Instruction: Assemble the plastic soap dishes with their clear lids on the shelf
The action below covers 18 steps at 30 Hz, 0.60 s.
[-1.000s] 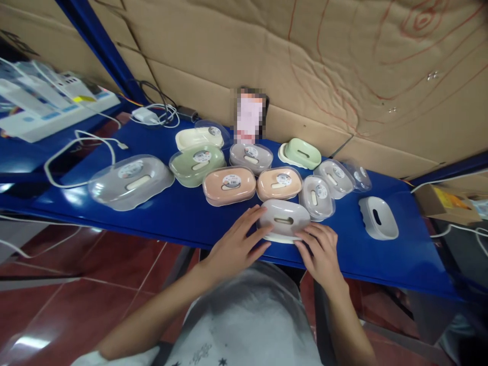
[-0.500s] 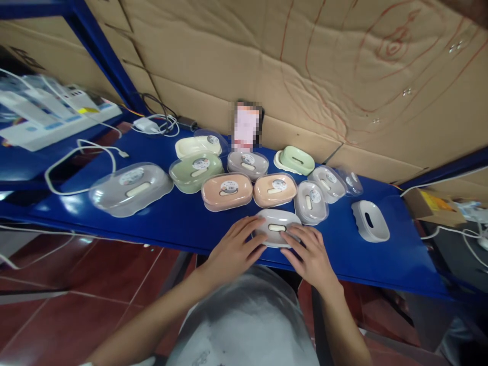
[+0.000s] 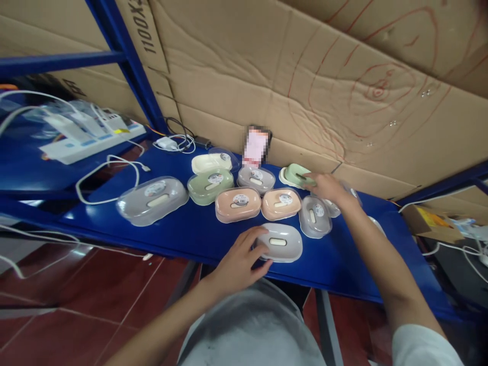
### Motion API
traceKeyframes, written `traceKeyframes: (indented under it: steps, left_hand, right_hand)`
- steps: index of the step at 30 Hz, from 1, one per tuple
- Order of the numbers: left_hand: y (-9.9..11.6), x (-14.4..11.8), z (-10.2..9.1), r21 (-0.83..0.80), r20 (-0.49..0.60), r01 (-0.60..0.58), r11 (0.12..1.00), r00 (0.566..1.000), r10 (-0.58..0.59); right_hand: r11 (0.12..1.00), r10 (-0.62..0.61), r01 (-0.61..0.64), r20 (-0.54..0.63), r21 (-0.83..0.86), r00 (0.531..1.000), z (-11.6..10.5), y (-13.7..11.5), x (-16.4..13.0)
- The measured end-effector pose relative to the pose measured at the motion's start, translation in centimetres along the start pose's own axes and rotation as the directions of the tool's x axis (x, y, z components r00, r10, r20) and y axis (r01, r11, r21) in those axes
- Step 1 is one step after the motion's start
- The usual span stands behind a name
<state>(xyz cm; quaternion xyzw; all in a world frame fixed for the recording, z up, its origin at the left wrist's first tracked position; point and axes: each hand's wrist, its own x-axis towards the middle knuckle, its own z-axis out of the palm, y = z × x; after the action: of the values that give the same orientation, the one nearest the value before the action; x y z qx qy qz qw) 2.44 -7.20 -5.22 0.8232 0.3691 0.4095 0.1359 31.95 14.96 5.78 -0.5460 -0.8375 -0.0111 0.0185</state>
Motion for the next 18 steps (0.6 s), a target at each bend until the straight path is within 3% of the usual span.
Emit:
traceKeyframes:
  steps: [7,13,18]
  left_hand:
    - [0.0,0.2,-0.1,0.014,0.079,-0.045,0.999,0.996,0.044]
    - [-0.1,0.3,0.0,0.036,0.091,-0.069,0.997,0.994,0.066]
    - [-0.1,0.2,0.1,0.050,0.092,-0.070,0.996,0.994,0.065]
  right_hand:
    - [0.999,-0.023,0.023,-0.017,0.035,1.000,3.3,1.4,-0.3]
    - [0.982,-0.142,0.155,-0.117,0.111,0.983,2.8,1.3,-1.6]
    - [0.958,-0.222,0.243,-0.141,0.152,0.965,1.8,-1.6,-1.3]
